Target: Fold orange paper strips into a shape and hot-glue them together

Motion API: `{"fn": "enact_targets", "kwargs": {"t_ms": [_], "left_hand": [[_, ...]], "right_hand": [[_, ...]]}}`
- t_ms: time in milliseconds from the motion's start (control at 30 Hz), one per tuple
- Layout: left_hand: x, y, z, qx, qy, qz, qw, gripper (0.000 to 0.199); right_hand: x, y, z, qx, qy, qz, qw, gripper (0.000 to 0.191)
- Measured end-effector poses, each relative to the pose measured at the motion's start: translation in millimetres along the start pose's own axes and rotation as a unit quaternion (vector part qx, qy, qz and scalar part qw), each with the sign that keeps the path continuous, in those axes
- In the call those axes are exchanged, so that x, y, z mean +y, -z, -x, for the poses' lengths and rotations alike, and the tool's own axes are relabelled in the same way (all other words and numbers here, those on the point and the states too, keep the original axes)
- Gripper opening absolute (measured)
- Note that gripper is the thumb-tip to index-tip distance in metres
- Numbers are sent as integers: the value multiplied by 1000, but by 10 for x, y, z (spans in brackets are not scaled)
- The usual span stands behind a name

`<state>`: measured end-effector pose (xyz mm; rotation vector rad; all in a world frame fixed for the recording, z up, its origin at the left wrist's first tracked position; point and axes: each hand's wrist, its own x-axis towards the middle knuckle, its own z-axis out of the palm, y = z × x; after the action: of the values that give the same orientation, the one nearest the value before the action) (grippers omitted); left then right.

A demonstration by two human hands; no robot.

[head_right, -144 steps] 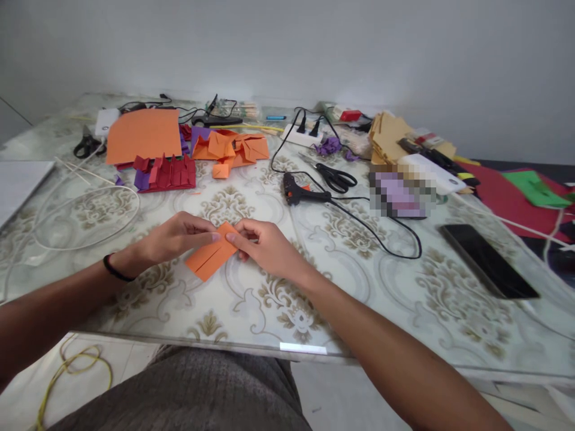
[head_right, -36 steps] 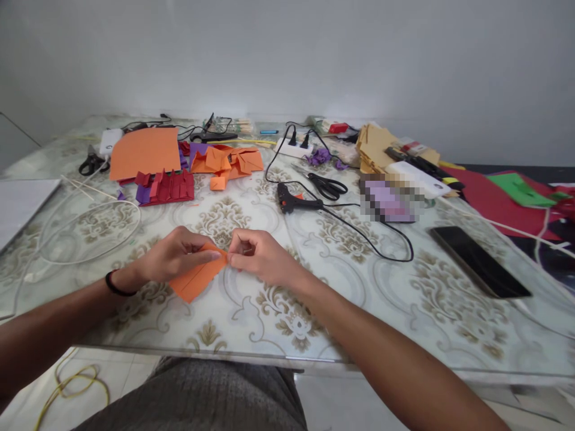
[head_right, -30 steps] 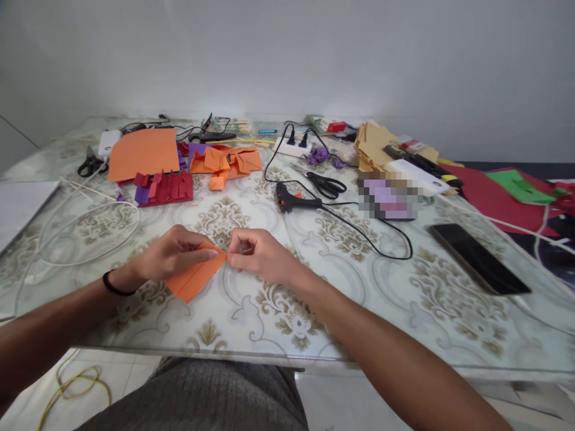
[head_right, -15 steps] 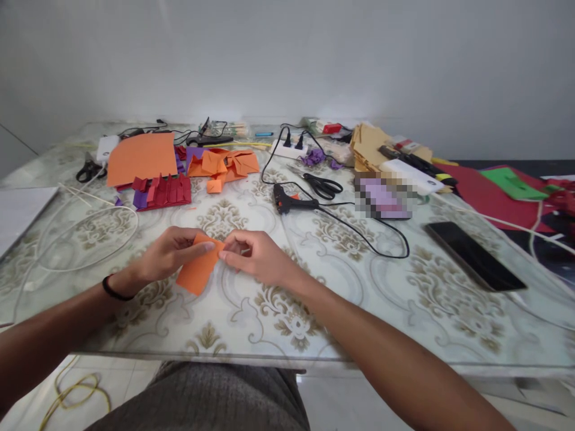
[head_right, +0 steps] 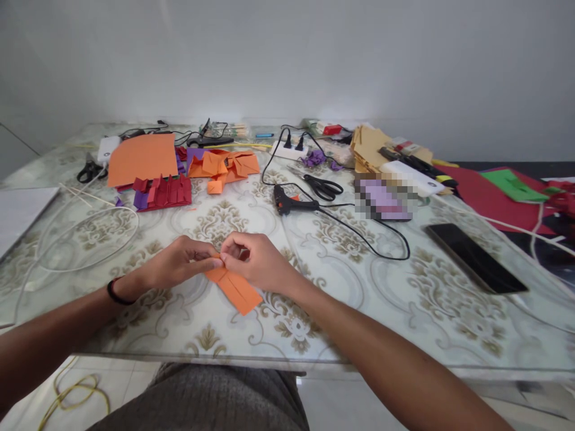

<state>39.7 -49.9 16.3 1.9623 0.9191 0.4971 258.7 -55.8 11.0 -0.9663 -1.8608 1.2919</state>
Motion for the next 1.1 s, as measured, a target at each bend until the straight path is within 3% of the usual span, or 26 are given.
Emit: {"fn": "enact_targets", "kwargs": {"t_ms": [167,433,633,733,900,1100], "left_hand": [[43,40,14,39,-35,-51,997,39],[51,23,3,68,-18,-64,995,32],[1,63,-19,67,27,51,996,29],[-13,85,-16,63,8,36,997,30],[-15,75,-1,-7,-18,-47,999,29],[8,90,-8,11,-12,4,1000,25]], "right_hand": [[32,4,-2,8,4,16,1000,12],[35,-8,-8,23,3,26,999,14],[53,7,-13,64,5,13,998,15],[58,9,-17,38,-2,13,999,13],[35,0,-13,-33,-4,20,999,8],[16,24,-4,-37,-16,5,999,8]]}}
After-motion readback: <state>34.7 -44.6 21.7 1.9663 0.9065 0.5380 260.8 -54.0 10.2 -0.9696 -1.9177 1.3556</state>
